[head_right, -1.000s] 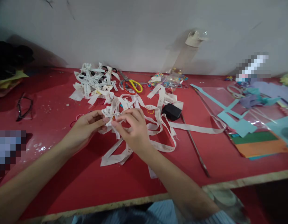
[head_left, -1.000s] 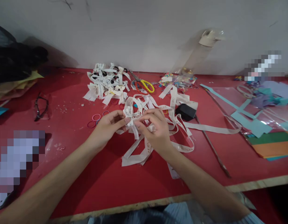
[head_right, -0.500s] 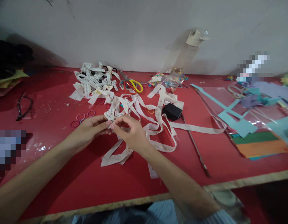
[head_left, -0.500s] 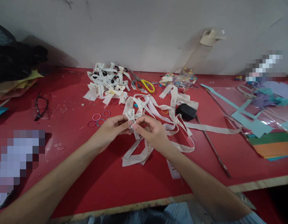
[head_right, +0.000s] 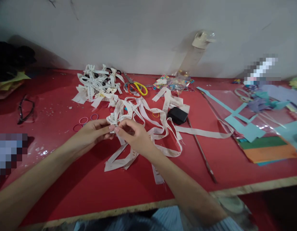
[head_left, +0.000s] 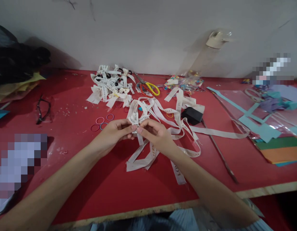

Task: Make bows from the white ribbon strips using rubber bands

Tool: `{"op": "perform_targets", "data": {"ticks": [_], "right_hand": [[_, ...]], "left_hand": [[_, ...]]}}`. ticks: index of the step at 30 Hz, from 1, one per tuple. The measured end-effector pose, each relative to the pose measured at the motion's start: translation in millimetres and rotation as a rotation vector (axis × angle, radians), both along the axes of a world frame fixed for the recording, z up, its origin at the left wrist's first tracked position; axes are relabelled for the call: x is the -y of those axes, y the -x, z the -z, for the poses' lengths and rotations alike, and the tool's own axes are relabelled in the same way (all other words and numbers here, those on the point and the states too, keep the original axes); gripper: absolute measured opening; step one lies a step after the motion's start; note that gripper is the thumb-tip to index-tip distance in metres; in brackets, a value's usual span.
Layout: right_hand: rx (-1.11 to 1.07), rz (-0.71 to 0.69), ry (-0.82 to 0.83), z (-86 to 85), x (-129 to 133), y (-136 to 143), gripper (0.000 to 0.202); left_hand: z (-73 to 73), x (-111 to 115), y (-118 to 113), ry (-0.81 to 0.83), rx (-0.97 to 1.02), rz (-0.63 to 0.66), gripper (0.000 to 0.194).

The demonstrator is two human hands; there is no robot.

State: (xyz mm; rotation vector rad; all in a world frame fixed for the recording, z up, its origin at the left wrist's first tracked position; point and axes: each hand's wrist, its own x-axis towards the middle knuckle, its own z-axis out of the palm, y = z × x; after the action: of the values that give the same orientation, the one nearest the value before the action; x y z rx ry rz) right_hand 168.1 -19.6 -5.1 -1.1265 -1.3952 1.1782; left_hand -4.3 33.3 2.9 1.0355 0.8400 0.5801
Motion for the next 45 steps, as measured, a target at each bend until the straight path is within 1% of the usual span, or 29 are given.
{"op": "perform_targets", "data": {"ticks": [6,14,17,21,24,26,28,30,32,34,36,38,41,43,45], "right_hand": [[-0.013,-0.030,-0.022,1.8,-0.9,-1.7,0.018],[-0.008,-0.014,-0.023,0.8,-0.7,-1.4,0.015],[-0.014,-0.035,-0.048,1.0,-0.8,-1.7,0.015],[-0.009,-0.002,-0.008,1.6,-0.6,-1.3,0.017],[0.037,0.055,-0.019,2.1,-0.1,-0.6,0.023],[0.075,0.122,-0.042,1.9,0.5,-0.3,0.025],[0.100,0.246,-0.092,0.7,1.5,-0.4,0.023],[0.134,0.399,-0.188,-1.6,2.3,-0.9,0.020],[0.201,0.491,-0.298,-4.3,2.7,-1.8,0.027],[0.301,0.470,-0.371,-6.1,2.5,-2.8,0.028],[0.369,0.391,-0.370,-5.5,2.1,-3.2,0.019],[0.374,0.301,-0.297,-2.4,2.0,-2.7,0.011],[0.335,0.209,-0.190,3.2,2.7,-1.0,0.011],[0.323,0.172,-0.166,4.9,3.6,0.2,0.010],[0.318,0.134,-0.147,4.5,4.6,1.0,0.011]], "left_hand": [[0.9,1.5,0.1,0.051,0.047,0.021,0.022],[3.8,0.9,0.3,0.043,0.065,0.002,0.017],[2.2,1.7,0.1,0.040,0.069,0.001,0.017],[-2.2,2.0,-0.1,0.007,0.060,-0.004,0.020],[-2.8,1.3,0.2,0.020,0.039,-0.013,0.021],[-2.0,0.8,0.4,0.028,0.022,-0.019,0.021],[-1.5,0.4,0.4,0.031,0.012,-0.009,0.021],[-2.3,0.4,0.3,0.030,0.000,0.011,0.021],[-3.9,0.5,0.3,0.018,-0.017,0.034,0.020],[-5.4,0.3,0.6,-0.006,-0.036,0.057,0.020],[-6.0,-0.1,1.0,-0.046,-0.049,0.076,0.020],[-5.7,-0.7,1.3,-0.083,-0.055,0.076,0.021],[-4.6,-1.4,1.3,-0.117,-0.075,0.059,0.023],[-3.7,-1.9,1.3,-0.156,-0.112,0.058,0.026],[-2.7,-2.4,1.2,-0.231,-0.151,0.065,0.029]]}}
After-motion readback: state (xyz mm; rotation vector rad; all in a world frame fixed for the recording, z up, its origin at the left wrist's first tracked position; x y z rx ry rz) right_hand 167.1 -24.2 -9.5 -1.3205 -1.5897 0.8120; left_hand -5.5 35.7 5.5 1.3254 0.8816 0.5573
